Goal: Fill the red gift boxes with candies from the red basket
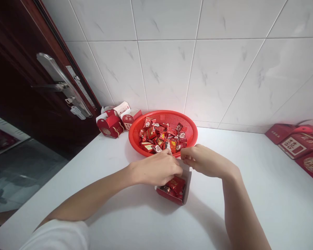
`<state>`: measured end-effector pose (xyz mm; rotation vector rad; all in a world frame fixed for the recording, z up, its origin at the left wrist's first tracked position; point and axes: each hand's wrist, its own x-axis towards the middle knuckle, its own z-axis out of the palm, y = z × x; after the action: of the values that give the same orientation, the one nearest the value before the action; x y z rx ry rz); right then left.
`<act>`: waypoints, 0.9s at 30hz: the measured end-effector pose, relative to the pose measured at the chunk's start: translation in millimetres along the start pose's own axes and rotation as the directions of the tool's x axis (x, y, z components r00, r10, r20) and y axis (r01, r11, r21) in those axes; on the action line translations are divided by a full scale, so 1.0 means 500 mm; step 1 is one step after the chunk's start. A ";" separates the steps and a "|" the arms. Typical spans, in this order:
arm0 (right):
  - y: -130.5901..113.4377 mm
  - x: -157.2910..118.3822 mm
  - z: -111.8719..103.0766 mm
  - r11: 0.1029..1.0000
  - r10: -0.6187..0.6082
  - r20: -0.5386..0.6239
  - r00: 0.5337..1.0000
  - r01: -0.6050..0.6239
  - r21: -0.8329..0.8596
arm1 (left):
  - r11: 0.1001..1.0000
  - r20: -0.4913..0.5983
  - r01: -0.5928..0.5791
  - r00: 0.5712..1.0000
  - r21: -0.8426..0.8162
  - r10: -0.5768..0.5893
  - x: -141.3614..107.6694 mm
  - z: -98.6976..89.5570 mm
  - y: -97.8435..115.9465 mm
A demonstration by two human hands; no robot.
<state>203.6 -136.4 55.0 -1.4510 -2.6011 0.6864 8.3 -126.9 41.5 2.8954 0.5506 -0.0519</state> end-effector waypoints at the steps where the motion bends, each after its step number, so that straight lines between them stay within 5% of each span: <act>1: 0.000 -0.001 0.001 1.000 -0.004 -0.003 1.000 0.004 -0.003 | 0.999 0.033 -0.024 0.999 0.023 0.024 -0.002 -0.003 0.002; 7: -0.001 -0.001 0.005 1.000 -0.010 0.011 1.000 0.010 -0.002 | 0.994 0.005 -0.102 0.995 0.027 0.102 -0.002 -0.022 0.034; 11: -0.004 -0.002 0.006 1.000 0.002 0.007 1.000 -0.002 -0.015 | 0.994 0.260 0.009 0.966 -0.108 0.020 0.011 -0.013 0.048; 16: -0.011 -0.006 0.005 0.999 0.010 0.015 1.000 -0.009 -0.042 | 0.981 0.541 0.153 0.839 -0.118 -0.065 0.043 0.040 0.031; 22: -0.007 -0.008 0.003 0.998 0.032 0.003 0.999 -0.032 -0.048 | 0.978 0.429 0.138 0.901 -0.155 -0.059 0.045 0.062 0.021; 27: -0.002 -0.010 0.002 0.998 0.044 0.014 0.999 -0.043 -0.035 | 0.938 0.241 -0.059 0.959 -0.341 0.148 0.034 -0.043 -0.015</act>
<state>205.1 -141.4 55.4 -1.5226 -2.6128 0.6623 21.3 -109.6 59.8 2.5290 0.3205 -0.2956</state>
